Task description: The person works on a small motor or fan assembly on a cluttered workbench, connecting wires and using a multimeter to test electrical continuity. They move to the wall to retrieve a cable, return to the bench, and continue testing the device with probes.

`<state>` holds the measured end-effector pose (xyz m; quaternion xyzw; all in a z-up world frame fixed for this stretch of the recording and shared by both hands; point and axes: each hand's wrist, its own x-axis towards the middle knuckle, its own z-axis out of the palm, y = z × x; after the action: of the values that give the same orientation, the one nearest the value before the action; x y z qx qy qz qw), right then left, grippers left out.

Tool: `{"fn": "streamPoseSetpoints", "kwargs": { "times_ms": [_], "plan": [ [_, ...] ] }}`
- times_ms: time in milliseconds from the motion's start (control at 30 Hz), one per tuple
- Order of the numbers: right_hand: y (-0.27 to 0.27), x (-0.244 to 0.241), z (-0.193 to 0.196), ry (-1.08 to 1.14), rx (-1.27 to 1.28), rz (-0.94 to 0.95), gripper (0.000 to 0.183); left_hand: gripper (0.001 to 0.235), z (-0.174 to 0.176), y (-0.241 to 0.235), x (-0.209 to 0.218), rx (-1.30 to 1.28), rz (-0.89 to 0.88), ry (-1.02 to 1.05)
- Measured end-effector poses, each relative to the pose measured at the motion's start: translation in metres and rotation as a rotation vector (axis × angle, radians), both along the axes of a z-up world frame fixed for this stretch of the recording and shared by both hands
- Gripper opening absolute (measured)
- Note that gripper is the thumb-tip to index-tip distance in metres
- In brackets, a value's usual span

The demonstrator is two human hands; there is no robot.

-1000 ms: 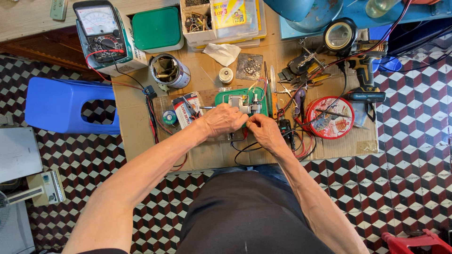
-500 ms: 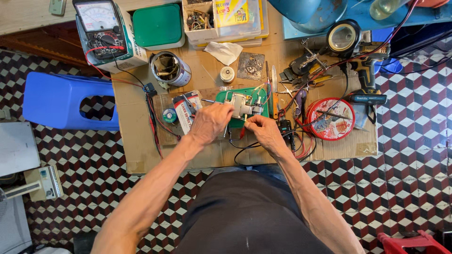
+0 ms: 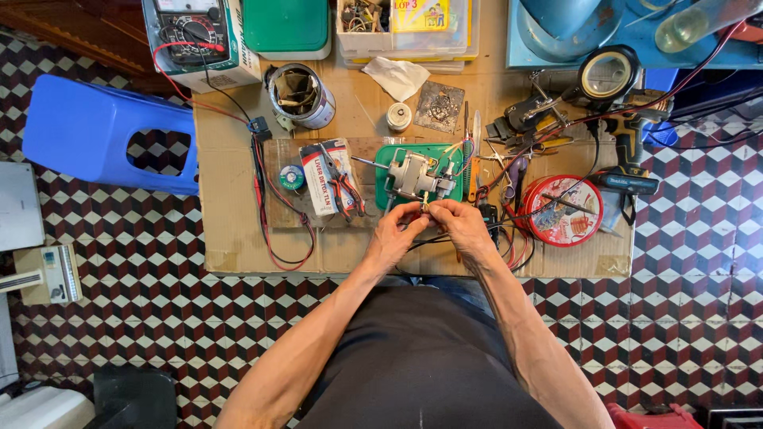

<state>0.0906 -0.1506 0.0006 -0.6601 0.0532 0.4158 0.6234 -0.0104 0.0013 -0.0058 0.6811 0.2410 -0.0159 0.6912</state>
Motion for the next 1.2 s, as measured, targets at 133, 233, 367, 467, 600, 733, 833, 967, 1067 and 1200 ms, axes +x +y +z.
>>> {"fn": "streamPoseSetpoints", "kwargs": {
  "times_ms": [133,233,367,467,600,733,833,967,1067,1200],
  "plan": [
    [0.001,-0.001,0.014,-0.112,-0.058,0.056,0.026,0.04,-0.008,-0.003,0.005,-0.106,0.041,0.012],
    [0.002,-0.001,0.031,-0.301,-0.198,0.098,0.029,0.037,-0.006,-0.005,0.008,-0.115,0.096,0.037],
    [0.009,-0.003,0.05,-0.497,-0.334,0.13,0.029,0.034,-0.002,-0.003,0.012,-0.228,0.167,0.121],
    [0.012,-0.003,0.057,-0.539,-0.359,0.149,0.025,0.032,-0.002,-0.003,0.016,-0.186,0.17,0.141],
    [0.014,0.0,0.06,-0.951,-0.343,0.22,0.016,0.03,-0.003,-0.003,0.019,-0.098,0.121,0.125],
    [0.022,0.006,0.062,-1.273,-0.371,0.33,0.011,0.03,0.004,-0.004,0.021,-0.097,0.103,0.139],
    [0.027,0.008,0.066,-1.318,-0.397,0.323,0.01,0.03,0.012,-0.004,0.02,-0.14,0.102,0.176],
    [0.019,0.0,0.074,-1.105,-0.406,0.145,0.011,0.029,0.011,-0.003,0.02,-0.176,0.109,0.158],
    [0.01,-0.011,0.072,-0.48,-0.394,-0.038,0.022,0.029,-0.001,0.0,0.022,-0.328,0.118,0.142],
    [0.009,-0.017,0.053,-0.271,-0.201,-0.061,0.023,0.03,-0.016,0.002,0.02,-0.43,0.149,0.148]
  ]
}}
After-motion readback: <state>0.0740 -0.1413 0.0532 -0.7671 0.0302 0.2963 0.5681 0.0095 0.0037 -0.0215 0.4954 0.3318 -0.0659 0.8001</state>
